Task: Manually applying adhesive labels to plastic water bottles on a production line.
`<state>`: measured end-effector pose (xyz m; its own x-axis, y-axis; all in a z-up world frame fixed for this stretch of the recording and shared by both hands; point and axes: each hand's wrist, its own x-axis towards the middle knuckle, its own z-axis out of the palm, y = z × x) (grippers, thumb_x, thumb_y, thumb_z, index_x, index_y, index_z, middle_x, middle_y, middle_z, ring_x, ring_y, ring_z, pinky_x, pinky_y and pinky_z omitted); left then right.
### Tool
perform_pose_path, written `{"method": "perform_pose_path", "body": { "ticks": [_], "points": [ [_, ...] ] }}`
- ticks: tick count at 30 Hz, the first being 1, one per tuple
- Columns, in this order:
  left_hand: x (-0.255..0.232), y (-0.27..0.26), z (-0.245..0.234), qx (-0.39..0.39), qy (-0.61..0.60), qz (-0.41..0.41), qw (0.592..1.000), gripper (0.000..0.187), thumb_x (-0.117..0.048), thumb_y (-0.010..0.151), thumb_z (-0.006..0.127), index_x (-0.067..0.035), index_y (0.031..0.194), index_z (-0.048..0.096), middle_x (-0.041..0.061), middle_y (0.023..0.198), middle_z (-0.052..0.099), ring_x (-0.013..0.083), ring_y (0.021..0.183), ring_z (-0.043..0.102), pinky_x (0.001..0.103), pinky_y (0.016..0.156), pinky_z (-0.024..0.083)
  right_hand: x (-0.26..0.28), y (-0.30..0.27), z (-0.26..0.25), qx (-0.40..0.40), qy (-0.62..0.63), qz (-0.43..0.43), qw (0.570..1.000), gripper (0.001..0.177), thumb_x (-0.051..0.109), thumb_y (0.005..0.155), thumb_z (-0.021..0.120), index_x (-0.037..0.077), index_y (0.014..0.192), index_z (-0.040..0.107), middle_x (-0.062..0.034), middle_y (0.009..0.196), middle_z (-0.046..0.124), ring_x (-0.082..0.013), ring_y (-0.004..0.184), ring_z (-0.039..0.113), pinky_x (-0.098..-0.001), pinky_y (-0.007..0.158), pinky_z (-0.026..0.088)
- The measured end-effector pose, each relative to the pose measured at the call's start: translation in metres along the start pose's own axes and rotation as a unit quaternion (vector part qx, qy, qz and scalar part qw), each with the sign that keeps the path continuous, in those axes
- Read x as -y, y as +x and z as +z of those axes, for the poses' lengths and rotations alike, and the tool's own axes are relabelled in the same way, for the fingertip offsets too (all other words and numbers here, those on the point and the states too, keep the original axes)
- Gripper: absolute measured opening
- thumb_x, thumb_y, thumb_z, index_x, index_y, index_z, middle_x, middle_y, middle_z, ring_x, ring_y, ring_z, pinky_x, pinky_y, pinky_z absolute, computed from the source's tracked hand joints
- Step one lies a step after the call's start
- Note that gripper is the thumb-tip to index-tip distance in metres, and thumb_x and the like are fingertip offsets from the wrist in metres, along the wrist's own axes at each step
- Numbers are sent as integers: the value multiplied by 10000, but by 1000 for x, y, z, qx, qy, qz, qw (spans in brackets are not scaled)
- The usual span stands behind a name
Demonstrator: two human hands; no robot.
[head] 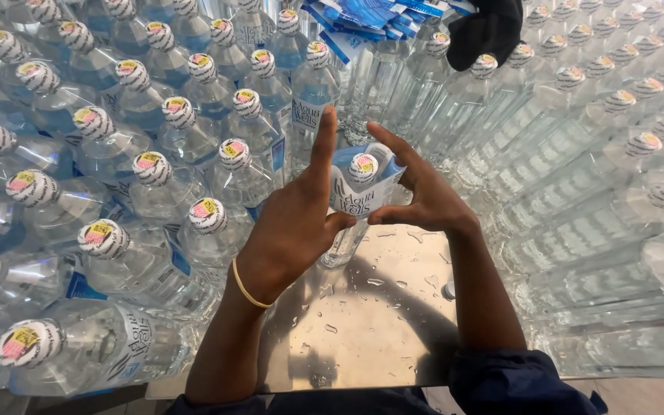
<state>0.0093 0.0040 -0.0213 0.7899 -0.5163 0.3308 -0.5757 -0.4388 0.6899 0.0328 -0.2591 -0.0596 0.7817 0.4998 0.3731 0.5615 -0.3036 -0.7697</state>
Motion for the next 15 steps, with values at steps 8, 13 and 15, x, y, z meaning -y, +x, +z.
{"method": "perform_pose_path", "body": {
  "ticks": [8,13,15],
  "points": [
    [-1,-2,0,-1,3,0,1000,1413,-151,863,959,-203,1673,-198,227,1883,99,488,1298,719,539,798,651,5,0,-1,14,-49,38,998,1169,446,825,889,129,1722,210,-182,1833,205,-415,1686,284,-552,1248,474],
    [0,0,4,-9,22,-11,1000,1407,-188,865,955,-213,1674,-196,193,1889,116,495,1274,718,541,732,642,6,0,-2,15,-58,28,998,1184,449,815,897,123,1722,209,-198,1830,207,-424,1678,297,-552,1264,448],
    [-2,1,2,-3,25,-3,1000,1412,-190,861,959,-212,1677,-193,185,1888,124,498,1327,690,539,758,643,7,-1,-2,9,-57,32,998,1186,437,810,903,126,1721,210,-196,1829,209,-421,1679,292,-544,1261,452]
  ]
}}
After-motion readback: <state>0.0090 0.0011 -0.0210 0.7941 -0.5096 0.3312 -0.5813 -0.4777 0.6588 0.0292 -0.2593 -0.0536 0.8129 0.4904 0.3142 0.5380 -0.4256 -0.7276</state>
